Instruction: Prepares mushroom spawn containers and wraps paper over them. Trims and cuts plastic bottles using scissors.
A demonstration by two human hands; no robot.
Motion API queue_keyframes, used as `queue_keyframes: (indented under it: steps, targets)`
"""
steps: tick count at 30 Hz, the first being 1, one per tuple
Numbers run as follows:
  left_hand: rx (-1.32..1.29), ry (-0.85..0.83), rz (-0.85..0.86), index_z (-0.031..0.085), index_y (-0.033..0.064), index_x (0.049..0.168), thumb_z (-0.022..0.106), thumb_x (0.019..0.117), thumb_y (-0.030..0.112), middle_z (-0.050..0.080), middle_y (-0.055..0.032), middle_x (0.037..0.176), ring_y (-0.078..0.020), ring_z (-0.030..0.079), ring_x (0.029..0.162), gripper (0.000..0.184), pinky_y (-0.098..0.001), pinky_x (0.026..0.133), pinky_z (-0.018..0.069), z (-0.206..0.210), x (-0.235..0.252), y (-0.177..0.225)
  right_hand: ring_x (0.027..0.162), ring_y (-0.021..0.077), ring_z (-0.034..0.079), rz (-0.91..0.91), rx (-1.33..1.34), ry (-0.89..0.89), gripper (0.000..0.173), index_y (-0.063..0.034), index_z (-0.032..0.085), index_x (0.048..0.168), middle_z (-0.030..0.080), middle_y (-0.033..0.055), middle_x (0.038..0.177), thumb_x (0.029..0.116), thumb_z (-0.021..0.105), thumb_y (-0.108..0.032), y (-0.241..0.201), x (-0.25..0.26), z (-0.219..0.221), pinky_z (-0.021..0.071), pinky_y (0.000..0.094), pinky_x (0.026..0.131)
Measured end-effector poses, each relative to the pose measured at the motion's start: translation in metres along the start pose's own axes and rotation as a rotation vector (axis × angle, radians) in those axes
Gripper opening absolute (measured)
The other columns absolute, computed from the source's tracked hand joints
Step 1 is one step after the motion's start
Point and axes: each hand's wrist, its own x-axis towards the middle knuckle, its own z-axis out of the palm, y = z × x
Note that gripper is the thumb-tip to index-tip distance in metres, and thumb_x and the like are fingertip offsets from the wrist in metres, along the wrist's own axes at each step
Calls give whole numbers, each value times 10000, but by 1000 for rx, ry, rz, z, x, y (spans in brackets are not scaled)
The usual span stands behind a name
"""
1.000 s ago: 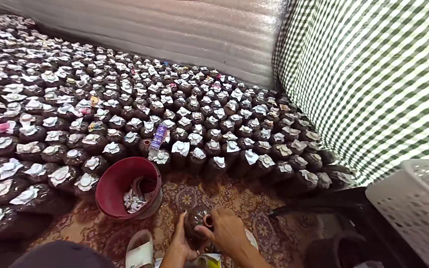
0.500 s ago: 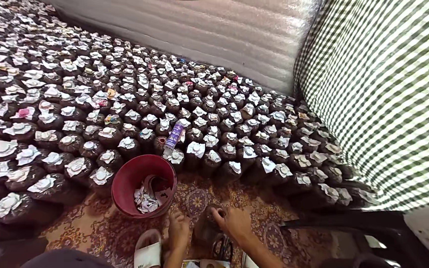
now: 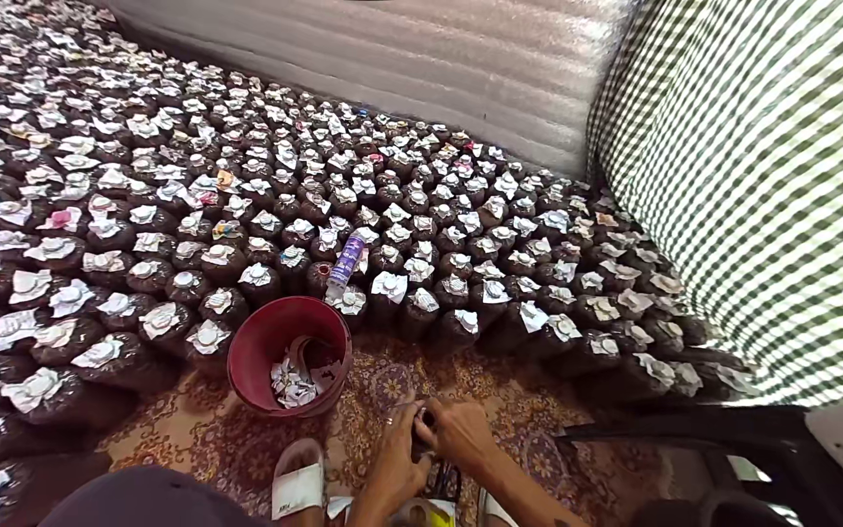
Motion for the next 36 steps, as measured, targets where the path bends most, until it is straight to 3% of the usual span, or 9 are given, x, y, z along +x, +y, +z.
queue_keyframes:
  steps: [4,9,13,23,25,28,30,33,36]
  targets:
    - [-24,129,41,634,45,1329,682,827,76,510,-90,1542,-183,477,1428,505,-366,1158,421,24,9,-23,832,373,741,59,45,-107,609,-40,718,980,732,176,824,978,452,-589,-3,-2,7,556,570,750]
    - [-127,280,40,718,17,1196,648,810,-49,606,-106,1446,-168,538,1380,397,-314,1142,450,28,11,-24,926,367,734,165,93,-210,641,-52,715,984,738,180,897,959,436,-628,-11,6,0,546,570,786]
    - [-127,294,1,742,28,1153,652,836,-13,630,-98,1419,-159,566,1350,332,-323,1132,460,29,12,-21,1021,383,710,248,137,-330,712,-39,704,1070,732,201,994,951,437,-689,-13,8,-10,531,585,859]
    - [-146,336,9,754,29,1128,632,826,-51,666,-94,1370,-163,576,1345,335,-326,1135,465,29,5,-22,979,363,722,306,189,-253,637,-55,709,1026,738,182,956,943,448,-630,-22,-1,-2,532,571,819]
    - [-143,341,23,759,37,1114,642,823,-43,669,-101,1362,-172,581,1339,323,-328,1127,474,30,5,-23,1014,372,714,345,221,-300,716,-60,699,1104,736,185,1003,934,447,-708,-22,-4,-8,535,579,842]
    - [-145,304,20,763,60,1092,676,820,-6,668,-96,1363,-164,587,1329,294,-325,1105,489,31,3,-20,1068,361,689,523,416,-408,896,-92,655,1260,722,167,1086,828,508,-863,-11,-20,-24,529,588,907]
    - [-155,265,14,761,73,1104,769,837,106,637,-89,1412,-155,562,1356,269,-323,1129,468,33,1,-21,1028,330,695,680,635,-346,828,-114,662,1250,723,138,1078,806,618,-812,2,-45,-11,539,581,893]
    - [-125,232,2,741,62,1136,785,818,122,615,-105,1435,-165,548,1368,327,-324,1134,455,32,0,-22,1048,361,685,848,855,-312,546,-56,651,1260,703,195,1133,928,716,-485,5,-95,31,531,583,932]
    - [-49,200,-1,717,83,1215,788,821,136,592,-95,1463,-160,548,1366,404,-319,1124,463,26,-3,-24,1183,389,648,911,711,-548,435,-99,657,1319,690,204,1246,939,697,-308,-5,-117,52,493,607,1003]
